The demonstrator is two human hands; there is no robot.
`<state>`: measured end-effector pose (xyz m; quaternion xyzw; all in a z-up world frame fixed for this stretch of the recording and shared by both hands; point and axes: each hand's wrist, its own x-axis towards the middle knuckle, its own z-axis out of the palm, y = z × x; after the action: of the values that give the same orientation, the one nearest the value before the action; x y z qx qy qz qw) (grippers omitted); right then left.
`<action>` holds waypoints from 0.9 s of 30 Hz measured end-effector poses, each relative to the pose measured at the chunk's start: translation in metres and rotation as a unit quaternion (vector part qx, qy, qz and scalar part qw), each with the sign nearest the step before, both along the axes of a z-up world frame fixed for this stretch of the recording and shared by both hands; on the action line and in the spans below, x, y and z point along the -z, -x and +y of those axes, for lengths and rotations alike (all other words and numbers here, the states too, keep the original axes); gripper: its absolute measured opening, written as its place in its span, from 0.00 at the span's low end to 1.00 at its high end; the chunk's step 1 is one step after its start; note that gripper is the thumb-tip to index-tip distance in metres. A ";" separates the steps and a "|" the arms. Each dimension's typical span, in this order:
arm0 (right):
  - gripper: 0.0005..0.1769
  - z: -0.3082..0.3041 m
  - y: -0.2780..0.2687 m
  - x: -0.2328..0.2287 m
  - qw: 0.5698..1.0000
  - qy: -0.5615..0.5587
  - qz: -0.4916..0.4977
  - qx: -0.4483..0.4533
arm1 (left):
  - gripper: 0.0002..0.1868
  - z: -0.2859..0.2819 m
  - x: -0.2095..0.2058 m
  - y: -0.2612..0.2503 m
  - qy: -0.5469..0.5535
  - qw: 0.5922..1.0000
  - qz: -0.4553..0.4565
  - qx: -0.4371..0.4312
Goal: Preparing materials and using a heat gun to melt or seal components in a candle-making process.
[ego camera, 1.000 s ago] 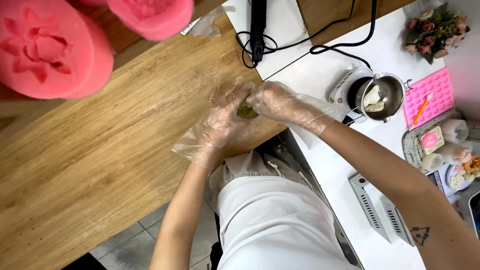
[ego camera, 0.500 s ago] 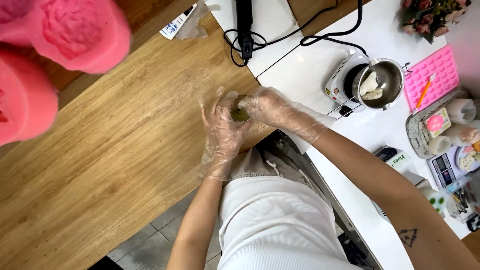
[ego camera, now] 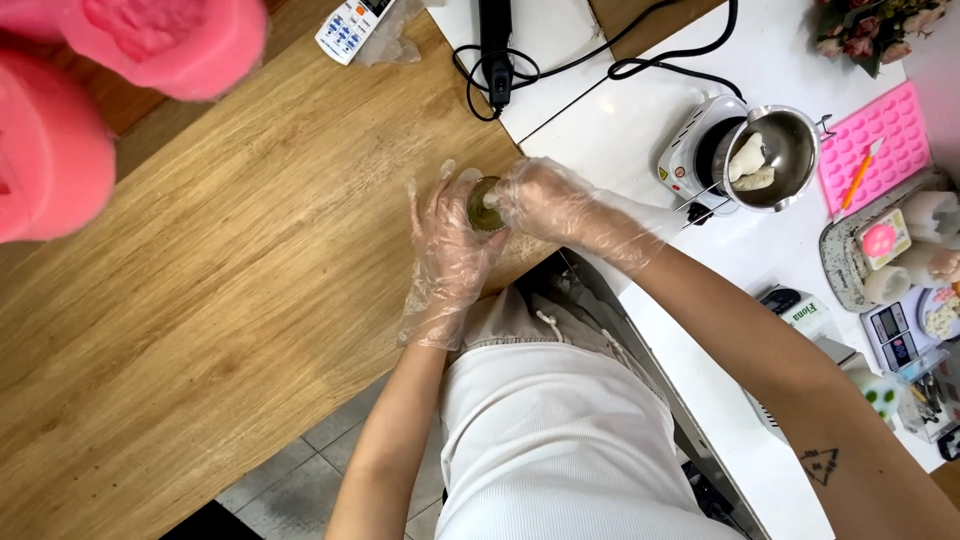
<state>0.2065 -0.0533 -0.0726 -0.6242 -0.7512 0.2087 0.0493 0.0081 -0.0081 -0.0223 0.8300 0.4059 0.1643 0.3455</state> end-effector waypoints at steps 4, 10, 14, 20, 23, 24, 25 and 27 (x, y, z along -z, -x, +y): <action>0.10 0.008 0.000 -0.017 0.997 -0.039 -0.049 -0.034 | 0.46 -0.003 0.001 0.004 -0.005 1.000 -0.012 -0.002; 0.07 0.017 0.003 -0.047 0.993 0.103 0.032 0.056 | 0.47 -0.004 0.001 0.001 -0.005 1.000 -0.016 -0.008; 0.09 0.014 0.002 -0.043 0.997 -0.008 0.080 0.018 | 0.47 -0.002 -0.003 0.000 0.001 1.000 -0.014 -0.015; 0.14 -0.003 0.007 0.023 0.997 -0.058 -0.046 0.007 | 0.43 0.005 -0.001 0.006 0.037 0.996 -0.085 0.015; 0.10 0.004 0.019 -0.037 0.996 0.048 0.068 0.020 | 0.42 0.007 -0.003 0.012 0.076 0.996 -0.034 0.015; 0.10 0.003 0.019 -0.031 0.996 0.048 0.071 0.021 | 0.42 0.008 -0.010 0.013 0.076 0.996 -0.032 0.015; 0.09 0.001 0.018 -0.025 1.000 0.007 0.007 0.015 | 0.41 0.008 -0.017 0.013 0.058 0.997 -0.055 0.020; 0.08 -0.003 0.018 -0.017 0.998 -0.034 -0.057 0.012 | 0.40 0.006 -0.021 0.011 0.041 0.996 -0.078 0.027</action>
<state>0.1882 -0.0558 -0.0559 -0.6416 -0.7523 0.1466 0.0301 -0.0032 -0.0017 -0.0011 0.8105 0.3613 0.2022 0.4144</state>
